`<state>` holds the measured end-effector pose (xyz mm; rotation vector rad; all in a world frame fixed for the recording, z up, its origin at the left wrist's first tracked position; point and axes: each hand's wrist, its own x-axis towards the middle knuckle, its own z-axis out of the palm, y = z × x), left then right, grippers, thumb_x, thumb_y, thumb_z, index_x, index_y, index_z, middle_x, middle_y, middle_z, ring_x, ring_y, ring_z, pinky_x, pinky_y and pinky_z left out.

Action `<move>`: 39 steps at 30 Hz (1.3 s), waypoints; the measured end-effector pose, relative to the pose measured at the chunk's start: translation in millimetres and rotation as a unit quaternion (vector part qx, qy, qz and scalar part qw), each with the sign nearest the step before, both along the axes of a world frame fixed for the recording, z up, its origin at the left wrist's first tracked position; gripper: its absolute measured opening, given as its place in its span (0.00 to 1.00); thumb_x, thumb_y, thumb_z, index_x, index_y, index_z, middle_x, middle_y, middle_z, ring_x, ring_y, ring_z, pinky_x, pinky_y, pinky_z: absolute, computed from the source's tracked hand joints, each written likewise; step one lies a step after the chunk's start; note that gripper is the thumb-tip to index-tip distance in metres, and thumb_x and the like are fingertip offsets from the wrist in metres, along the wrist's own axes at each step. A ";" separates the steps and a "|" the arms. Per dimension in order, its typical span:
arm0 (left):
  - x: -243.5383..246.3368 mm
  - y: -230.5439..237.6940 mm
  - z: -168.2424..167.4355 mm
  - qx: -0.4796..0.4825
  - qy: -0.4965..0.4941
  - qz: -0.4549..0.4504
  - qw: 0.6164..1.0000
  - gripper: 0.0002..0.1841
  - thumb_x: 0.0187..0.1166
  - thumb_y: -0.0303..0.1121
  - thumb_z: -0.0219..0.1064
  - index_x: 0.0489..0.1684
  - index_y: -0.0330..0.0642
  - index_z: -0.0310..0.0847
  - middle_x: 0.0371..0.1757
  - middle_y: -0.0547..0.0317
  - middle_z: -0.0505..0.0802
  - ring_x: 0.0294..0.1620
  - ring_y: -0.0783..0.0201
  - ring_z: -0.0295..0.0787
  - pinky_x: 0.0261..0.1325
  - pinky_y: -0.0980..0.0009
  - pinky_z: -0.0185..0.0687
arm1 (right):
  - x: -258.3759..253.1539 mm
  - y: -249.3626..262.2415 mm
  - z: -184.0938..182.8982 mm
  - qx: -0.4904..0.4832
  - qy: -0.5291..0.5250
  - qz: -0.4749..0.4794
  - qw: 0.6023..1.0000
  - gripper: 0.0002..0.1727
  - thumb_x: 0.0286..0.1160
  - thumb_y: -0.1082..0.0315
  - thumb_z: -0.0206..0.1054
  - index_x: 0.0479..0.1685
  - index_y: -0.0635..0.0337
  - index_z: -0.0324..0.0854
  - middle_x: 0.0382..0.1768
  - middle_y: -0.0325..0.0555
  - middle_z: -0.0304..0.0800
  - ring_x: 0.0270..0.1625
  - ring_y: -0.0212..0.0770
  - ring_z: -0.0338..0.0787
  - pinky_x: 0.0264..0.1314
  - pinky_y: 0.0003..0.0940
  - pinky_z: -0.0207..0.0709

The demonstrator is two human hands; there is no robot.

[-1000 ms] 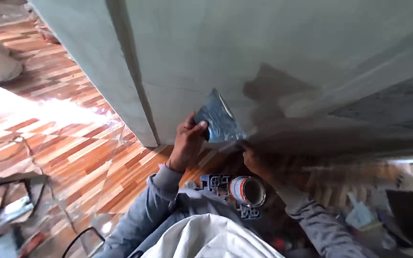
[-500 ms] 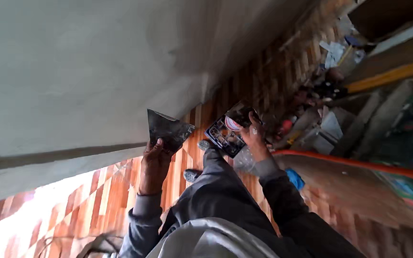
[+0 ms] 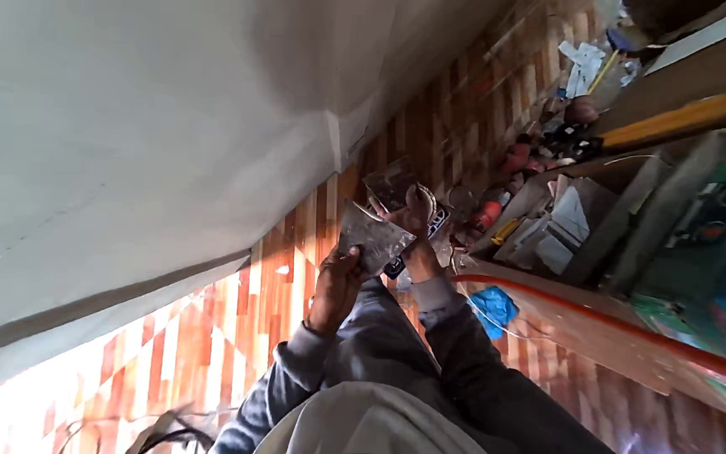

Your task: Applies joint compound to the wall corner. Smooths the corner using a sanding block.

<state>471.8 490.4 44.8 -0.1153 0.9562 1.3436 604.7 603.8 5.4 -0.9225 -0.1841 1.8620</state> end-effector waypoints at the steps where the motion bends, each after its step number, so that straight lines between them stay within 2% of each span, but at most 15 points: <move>1: 5.5 1.8 2.6 -0.009 -0.002 0.005 1.000 0.15 0.90 0.25 0.50 0.71 0.32 0.68 0.45 0.44 0.92 0.38 0.54 0.94 0.44 0.55 0.94 | -0.9 1.0 -0.6 0.014 -0.008 0.020 1.000 0.32 0.88 0.38 0.49 0.80 0.49 0.69 0.68 0.46 0.85 0.71 0.44 0.85 0.74 0.46 0.80; 3: 11.0 4.9 6.0 -0.026 0.006 0.014 1.000 0.16 0.89 0.24 0.51 0.72 0.31 0.67 0.45 0.42 0.91 0.38 0.52 0.94 0.43 0.53 0.94 | -0.8 2.2 4.5 0.037 -0.026 0.040 0.998 0.34 0.83 0.35 0.54 0.78 0.46 0.72 0.69 0.43 0.86 0.72 0.42 0.85 0.74 0.41 0.80; 7: 17.0 13.3 8.3 -0.048 0.037 0.030 0.998 0.15 0.87 0.22 0.54 0.69 0.28 0.71 0.44 0.40 0.91 0.36 0.51 0.93 0.41 0.53 0.94 | 0.1 5.7 11.5 0.078 -0.049 0.027 0.995 0.32 0.90 0.40 0.48 0.84 0.46 0.67 0.76 0.44 0.80 0.77 0.44 0.81 0.80 0.44 0.76; 12: 22.3 23.9 12.8 -0.079 0.063 0.032 0.994 0.15 0.86 0.22 0.55 0.68 0.29 0.70 0.44 0.42 0.90 0.36 0.52 0.93 0.41 0.54 0.93 | 0.5 8.3 9.8 0.083 -0.083 -0.005 0.993 0.30 0.86 0.39 0.55 0.81 0.43 0.70 0.70 0.38 0.85 0.72 0.37 0.84 0.75 0.42 0.80; 16: 29.3 33.7 18.9 -0.071 0.065 0.045 0.994 0.15 0.85 0.22 0.56 0.68 0.29 0.71 0.43 0.41 0.90 0.36 0.52 0.92 0.41 0.54 0.93 | -4.6 -9.5 19.7 0.108 -0.230 -0.028 0.967 0.25 0.89 0.48 0.54 0.73 0.55 0.71 0.54 0.39 0.87 0.56 0.29 0.87 0.62 0.32 0.84; 18: 28.3 39.2 27.4 -0.045 0.072 0.056 0.995 0.14 0.86 0.22 0.55 0.67 0.30 0.70 0.42 0.45 0.90 0.36 0.55 0.92 0.42 0.56 0.93 | -7.9 -8.7 14.7 0.110 -0.296 -0.028 0.948 0.27 0.85 0.43 0.56 0.65 0.57 0.75 0.48 0.39 0.87 0.51 0.29 0.87 0.57 0.33 0.84; 20: 19.7 42.1 35.6 -0.006 0.074 0.079 0.994 0.12 0.88 0.23 0.52 0.65 0.32 0.69 0.43 0.46 0.91 0.39 0.55 0.93 0.46 0.56 0.93 | -11.4 -0.5 19.6 0.073 -0.307 -0.033 0.948 0.27 0.93 0.46 0.46 0.73 0.58 0.72 0.60 0.47 0.84 0.62 0.37 0.84 0.67 0.41 0.80; 22: 7.1 39.1 38.2 0.014 0.076 0.103 0.992 0.13 0.90 0.24 0.49 0.67 0.33 0.69 0.43 0.48 0.91 0.40 0.55 0.94 0.47 0.56 0.94 | -5.4 8.8 22.8 0.031 -0.185 -0.062 0.980 0.29 0.95 0.47 0.42 0.84 0.56 0.60 0.74 0.51 0.75 0.74 0.43 0.79 0.77 0.48 0.76; 24: -9.1 34.3 34.4 0.024 0.077 0.118 0.990 0.13 0.91 0.25 0.46 0.67 0.34 0.68 0.44 0.48 0.92 0.41 0.55 0.94 0.48 0.55 0.94 | 11.1 12.3 17.8 0.013 -0.102 -0.099 0.990 0.28 0.94 0.49 0.46 0.86 0.52 0.57 0.77 0.52 0.74 0.75 0.51 0.80 0.74 0.57 0.79; 25: -18.3 31.6 30.9 0.030 0.078 0.121 0.989 0.13 0.91 0.26 0.46 0.67 0.35 0.68 0.45 0.48 0.91 0.42 0.54 0.94 0.49 0.54 0.94 | 24.7 10.9 14.6 0.020 -0.140 -0.100 0.985 0.28 0.94 0.51 0.48 0.86 0.53 0.58 0.76 0.53 0.75 0.75 0.52 0.81 0.73 0.58 0.81; 26: -27.8 29.3 26.7 0.039 0.081 0.122 0.989 0.13 0.91 0.26 0.46 0.67 0.37 0.68 0.46 0.48 0.92 0.43 0.54 0.94 0.50 0.54 0.94 | 41.0 8.4 12.8 0.034 -0.245 -0.085 0.965 0.27 0.94 0.54 0.50 0.84 0.58 0.61 0.74 0.54 0.77 0.73 0.49 0.83 0.72 0.53 0.82; 28: -45.2 26.0 19.1 0.054 0.094 0.118 0.987 0.12 0.91 0.26 0.46 0.67 0.39 0.68 0.46 0.50 0.92 0.44 0.55 0.94 0.51 0.54 0.93 | 74.4 4.1 7.1 0.046 -0.523 -0.022 0.851 0.22 0.89 0.57 0.58 0.72 0.63 0.76 0.64 0.53 0.86 0.67 0.42 0.85 0.72 0.43 0.78; 30: -57.7 24.5 9.3 0.054 0.109 0.112 0.986 0.12 0.90 0.25 0.47 0.66 0.38 0.68 0.45 0.50 0.93 0.41 0.55 0.95 0.49 0.55 0.94 | 95.2 5.3 -3.1 0.043 -0.655 0.088 0.749 0.20 0.88 0.58 0.61 0.65 0.65 0.82 0.58 0.60 0.89 0.64 0.50 0.87 0.73 0.51 0.75; 35: -61.5 25.2 -15.5 0.000 0.131 0.096 0.987 0.14 0.90 0.24 0.50 0.70 0.36 0.66 0.47 0.47 0.92 0.42 0.53 0.95 0.49 0.53 0.94 | 89.6 31.4 -83.6 0.033 -0.740 0.347 0.575 0.22 0.91 0.60 0.51 0.65 0.67 0.83 0.58 0.68 0.89 0.65 0.65 0.87 0.69 0.64 0.76; 39: -62.1 14.1 -26.0 -0.024 0.155 0.084 0.984 0.16 0.89 0.25 0.50 0.73 0.34 0.65 0.50 0.45 0.91 0.45 0.51 0.95 0.51 0.50 0.93 | 79.6 55.4 -161.9 0.055 -0.745 0.449 0.491 0.22 0.84 0.64 0.60 0.66 0.73 0.79 0.66 0.72 0.84 0.71 0.69 0.82 0.70 0.69 0.74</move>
